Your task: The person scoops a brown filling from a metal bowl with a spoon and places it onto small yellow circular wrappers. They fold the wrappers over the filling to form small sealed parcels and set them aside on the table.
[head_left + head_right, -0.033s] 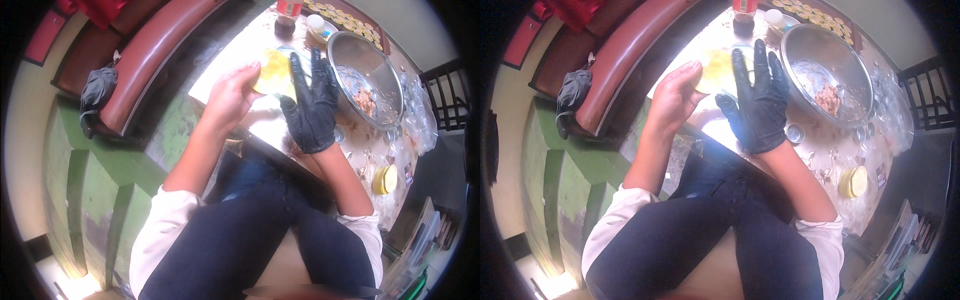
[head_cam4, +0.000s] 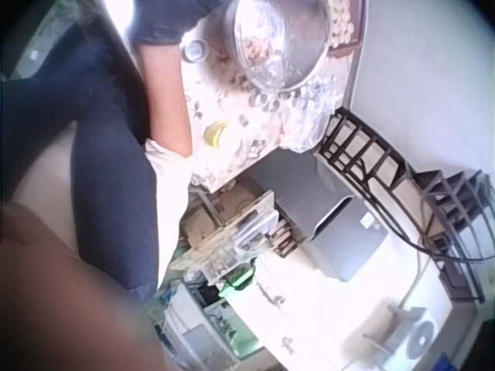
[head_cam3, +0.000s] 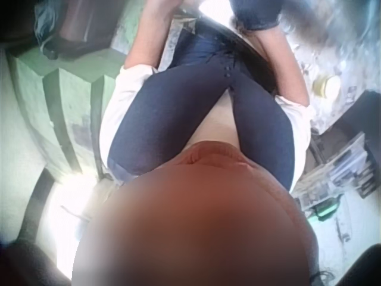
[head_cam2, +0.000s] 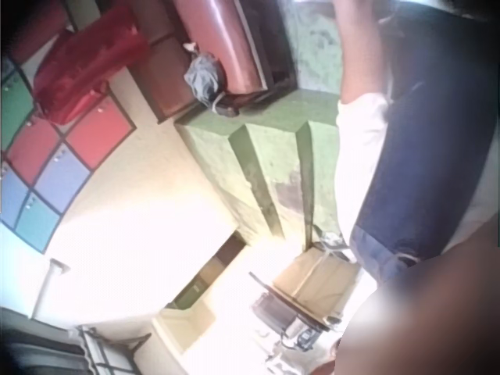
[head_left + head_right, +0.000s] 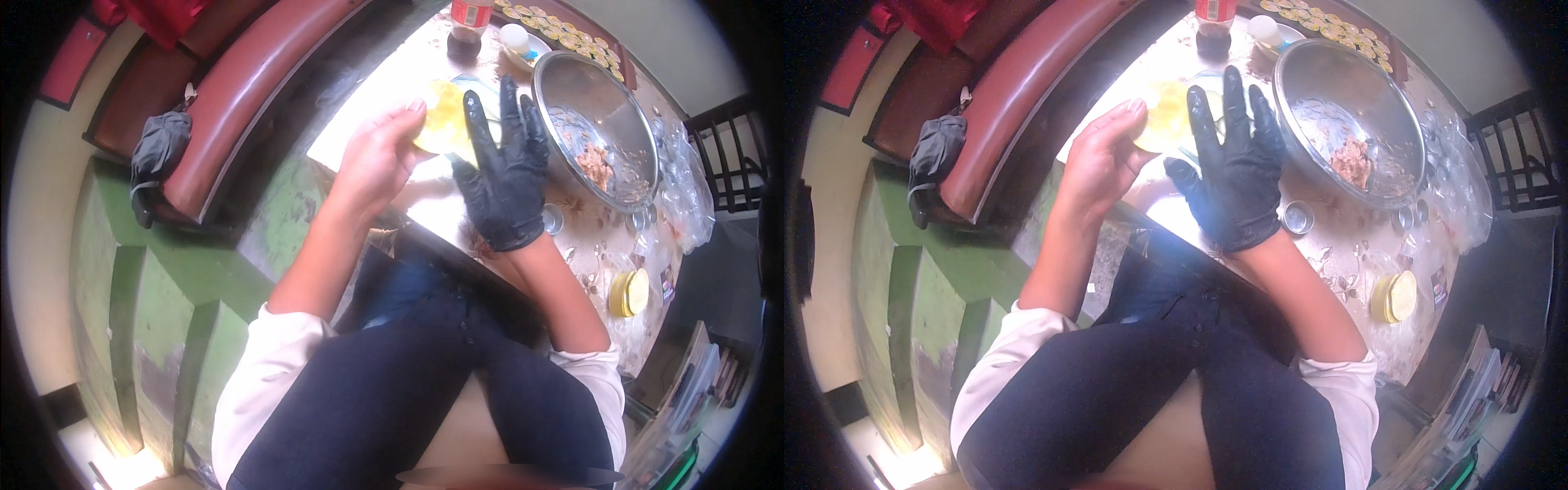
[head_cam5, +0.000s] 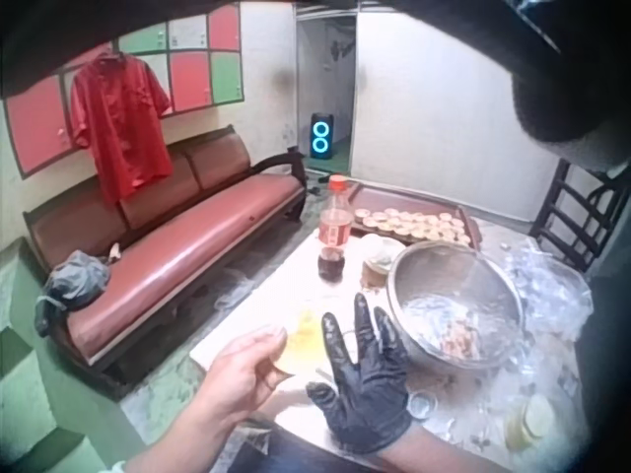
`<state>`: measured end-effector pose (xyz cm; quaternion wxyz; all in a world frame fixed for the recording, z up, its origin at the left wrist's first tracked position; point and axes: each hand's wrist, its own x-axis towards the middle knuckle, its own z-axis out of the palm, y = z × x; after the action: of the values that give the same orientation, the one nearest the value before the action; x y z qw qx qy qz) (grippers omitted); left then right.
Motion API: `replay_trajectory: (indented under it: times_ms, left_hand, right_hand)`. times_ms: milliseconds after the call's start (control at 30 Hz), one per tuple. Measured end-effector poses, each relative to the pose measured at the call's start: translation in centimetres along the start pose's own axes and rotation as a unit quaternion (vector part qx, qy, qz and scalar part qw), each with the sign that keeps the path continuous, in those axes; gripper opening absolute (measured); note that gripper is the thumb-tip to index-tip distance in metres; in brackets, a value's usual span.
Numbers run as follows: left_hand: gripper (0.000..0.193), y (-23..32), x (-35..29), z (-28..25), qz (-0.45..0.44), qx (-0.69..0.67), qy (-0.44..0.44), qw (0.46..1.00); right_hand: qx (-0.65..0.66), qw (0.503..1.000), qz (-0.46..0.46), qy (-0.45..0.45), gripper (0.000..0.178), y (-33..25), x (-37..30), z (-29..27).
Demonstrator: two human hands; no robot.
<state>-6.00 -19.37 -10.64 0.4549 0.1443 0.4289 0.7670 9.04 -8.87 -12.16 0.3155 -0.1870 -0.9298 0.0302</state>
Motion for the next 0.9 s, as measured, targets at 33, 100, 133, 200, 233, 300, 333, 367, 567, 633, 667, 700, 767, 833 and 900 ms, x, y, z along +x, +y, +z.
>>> replay_trajectory:
  times_ms: [33,100,133,200,233,300,333,367,567,633,667,700,767,833,900]
  left_hand:
    - [0.027,-0.1,-0.1,0.0,0.003,0.004,0.004,1.000]
    - [0.028,-0.2,0.2,0.0,0.016,-0.029,-0.015,0.999]
    - [0.029,-0.3,0.4,0.0,0.022,-0.047,-0.024,0.998]
    - [0.030,-0.2,1.0,-0.3,0.006,-0.031,0.025,0.999]
    - [0.031,-0.2,1.2,-0.5,-0.003,-0.023,0.049,0.999]
    - [0.033,0.1,2.0,-0.9,0.032,-0.025,0.028,0.999]
    - [0.034,0.2,2.3,-1.1,0.033,-0.034,0.032,0.998]
    - [0.034,0.3,2.4,-1.2,0.037,-0.043,0.036,0.998]
    - [0.036,0.5,2.6,-1.5,0.020,-0.060,0.013,0.998]
    - [0.036,0.3,2.6,-1.2,0.012,-0.053,0.006,0.998]
    - [0.036,0.2,2.6,-1.0,0.005,-0.048,-0.003,0.999]
    - [0.036,0.0,2.6,-0.8,0.001,-0.045,-0.017,0.999]
    - [0.036,-0.1,2.6,-0.4,-0.016,-0.029,-0.050,0.998]
    - [0.037,-0.1,2.8,-0.1,-0.020,-0.009,-0.065,0.998]
    - [0.038,0.1,2.8,0.0,-0.013,0.007,-0.059,0.998]
  right_hand:
    - [-0.025,0.999,-0.003,-0.025,0.074,-0.3,-0.1,0.0]
    - [-0.026,0.998,-0.051,-0.027,0.075,-1.0,-0.8,-0.3]
    - [-0.024,0.996,-0.083,-0.028,0.073,-1.1,-1.1,-0.5]
    - [0.019,0.999,-0.045,-0.025,0.070,-0.6,-1.1,-0.5]
    - [0.042,0.998,-0.038,-0.002,0.068,-0.3,-1.2,-0.4]
    - [0.003,0.999,0.014,-0.051,0.064,0.8,-0.1,0.7]
    - [-0.028,0.993,0.043,-0.104,0.063,1.0,0.2,1.2]
    - [-0.067,0.985,0.066,-0.146,0.062,1.1,0.5,1.5]
    - [-0.047,0.978,0.114,-0.170,0.067,0.8,1.4,0.8]
    - [-0.028,0.989,0.075,-0.126,0.066,1.1,2.2,0.5]
    - [-0.021,0.996,0.048,-0.069,0.066,1.2,2.6,0.6]
    - [-0.020,1.000,0.006,0.005,0.066,1.2,3.0,0.9]
    - [-0.061,0.998,-0.016,0.015,0.071,0.8,3.7,1.9]
    - [-0.046,0.999,-0.021,0.018,0.073,0.2,3.5,2.5]
    - [-0.039,0.998,-0.044,0.014,0.072,-0.4,2.5,2.4]
